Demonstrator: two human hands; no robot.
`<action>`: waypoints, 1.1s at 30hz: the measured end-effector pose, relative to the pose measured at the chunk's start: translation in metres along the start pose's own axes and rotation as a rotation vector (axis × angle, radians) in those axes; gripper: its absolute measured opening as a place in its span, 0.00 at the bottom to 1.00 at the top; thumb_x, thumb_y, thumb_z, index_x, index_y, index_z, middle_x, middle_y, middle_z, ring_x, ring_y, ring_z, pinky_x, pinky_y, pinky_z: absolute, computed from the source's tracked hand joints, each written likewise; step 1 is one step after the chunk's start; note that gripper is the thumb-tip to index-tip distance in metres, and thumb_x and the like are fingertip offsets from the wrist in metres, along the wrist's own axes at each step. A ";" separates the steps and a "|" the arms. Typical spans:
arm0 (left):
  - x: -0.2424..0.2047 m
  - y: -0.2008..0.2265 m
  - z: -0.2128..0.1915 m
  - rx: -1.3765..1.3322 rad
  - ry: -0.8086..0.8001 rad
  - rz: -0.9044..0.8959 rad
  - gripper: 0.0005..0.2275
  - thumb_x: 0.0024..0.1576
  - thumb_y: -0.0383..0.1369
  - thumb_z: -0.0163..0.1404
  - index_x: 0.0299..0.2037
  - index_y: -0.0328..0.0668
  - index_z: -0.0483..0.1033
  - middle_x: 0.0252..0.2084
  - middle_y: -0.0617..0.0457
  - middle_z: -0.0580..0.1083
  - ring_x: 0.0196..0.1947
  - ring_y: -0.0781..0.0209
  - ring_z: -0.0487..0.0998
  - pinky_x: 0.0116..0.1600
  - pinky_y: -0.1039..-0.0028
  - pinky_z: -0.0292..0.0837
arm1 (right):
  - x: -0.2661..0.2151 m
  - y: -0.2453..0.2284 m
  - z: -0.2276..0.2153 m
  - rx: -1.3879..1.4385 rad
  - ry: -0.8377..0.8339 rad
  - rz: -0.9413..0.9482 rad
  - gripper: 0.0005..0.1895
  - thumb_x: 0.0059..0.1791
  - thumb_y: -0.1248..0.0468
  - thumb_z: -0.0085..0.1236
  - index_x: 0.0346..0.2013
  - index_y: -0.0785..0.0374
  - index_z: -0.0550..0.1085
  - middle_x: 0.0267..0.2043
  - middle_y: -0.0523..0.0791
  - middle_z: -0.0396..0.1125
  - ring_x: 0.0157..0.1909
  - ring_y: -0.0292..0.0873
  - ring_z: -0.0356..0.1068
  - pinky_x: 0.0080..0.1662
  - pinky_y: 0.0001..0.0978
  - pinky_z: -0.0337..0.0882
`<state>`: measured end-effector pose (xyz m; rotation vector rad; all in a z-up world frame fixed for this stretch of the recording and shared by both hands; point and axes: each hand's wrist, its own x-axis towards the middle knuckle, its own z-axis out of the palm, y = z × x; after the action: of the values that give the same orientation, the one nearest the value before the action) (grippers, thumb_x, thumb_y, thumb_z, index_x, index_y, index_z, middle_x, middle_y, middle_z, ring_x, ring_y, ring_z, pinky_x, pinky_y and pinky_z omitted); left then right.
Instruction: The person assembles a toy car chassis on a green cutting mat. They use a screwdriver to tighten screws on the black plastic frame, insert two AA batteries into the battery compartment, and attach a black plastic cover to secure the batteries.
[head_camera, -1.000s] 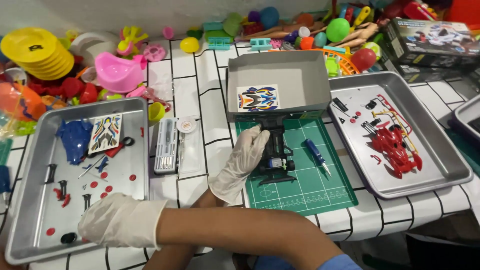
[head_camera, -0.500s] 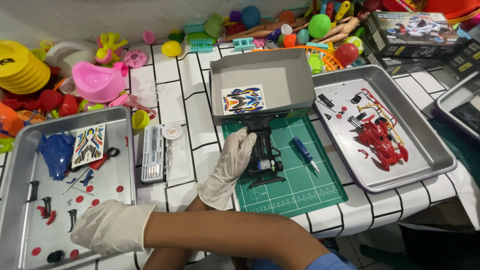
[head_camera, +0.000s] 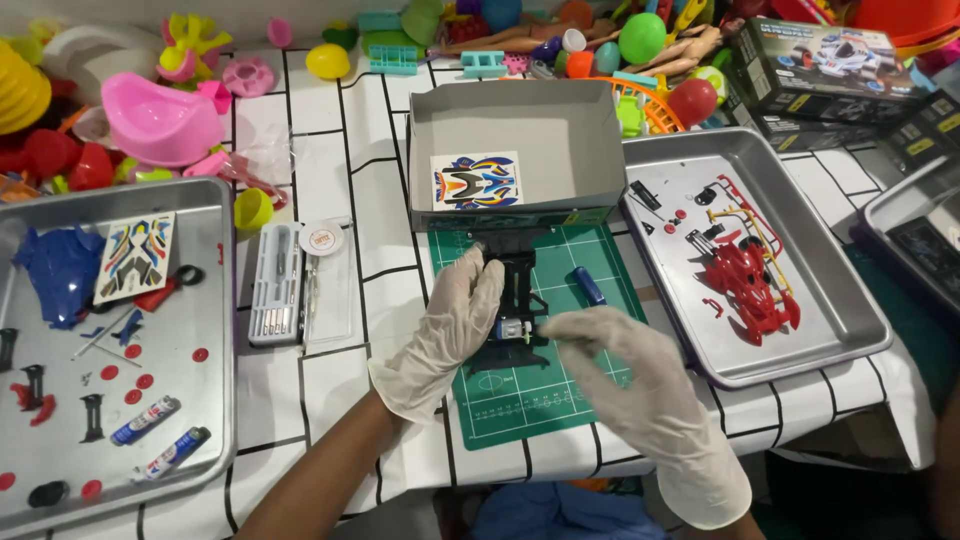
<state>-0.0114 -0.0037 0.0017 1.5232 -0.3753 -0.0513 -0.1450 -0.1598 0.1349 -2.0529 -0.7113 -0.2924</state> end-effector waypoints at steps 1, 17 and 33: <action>-0.002 0.004 0.000 -0.041 -0.011 -0.029 0.13 0.65 0.34 0.43 0.51 0.29 0.72 0.38 0.54 0.72 0.40 0.68 0.76 0.47 0.83 0.78 | -0.014 0.016 0.001 -0.057 0.121 0.175 0.16 0.48 0.73 0.60 0.51 0.63 0.75 0.51 0.48 0.75 0.47 0.41 0.78 0.50 0.27 0.80; -0.004 0.055 -0.010 0.100 -0.180 -0.228 0.26 0.64 0.49 0.38 0.55 0.29 0.73 0.16 0.64 0.55 0.15 0.70 0.59 0.32 0.75 0.72 | -0.019 0.074 0.017 0.551 0.347 1.002 0.23 0.41 0.65 0.67 0.49 0.71 0.80 0.46 0.55 0.80 0.43 0.50 0.81 0.36 0.40 0.86; 0.000 0.031 -0.001 0.172 -0.338 -0.131 0.21 0.64 0.41 0.42 0.64 0.37 0.66 0.49 0.48 0.80 0.47 0.53 0.85 0.52 0.72 0.83 | -0.036 0.091 0.028 0.556 0.410 0.905 0.19 0.43 0.75 0.63 0.49 0.72 0.78 0.51 0.55 0.77 0.44 0.53 0.82 0.42 0.42 0.88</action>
<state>-0.0176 -0.0013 0.0323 1.7110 -0.5592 -0.3926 -0.1220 -0.1876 0.0395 -1.5126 0.3804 0.0223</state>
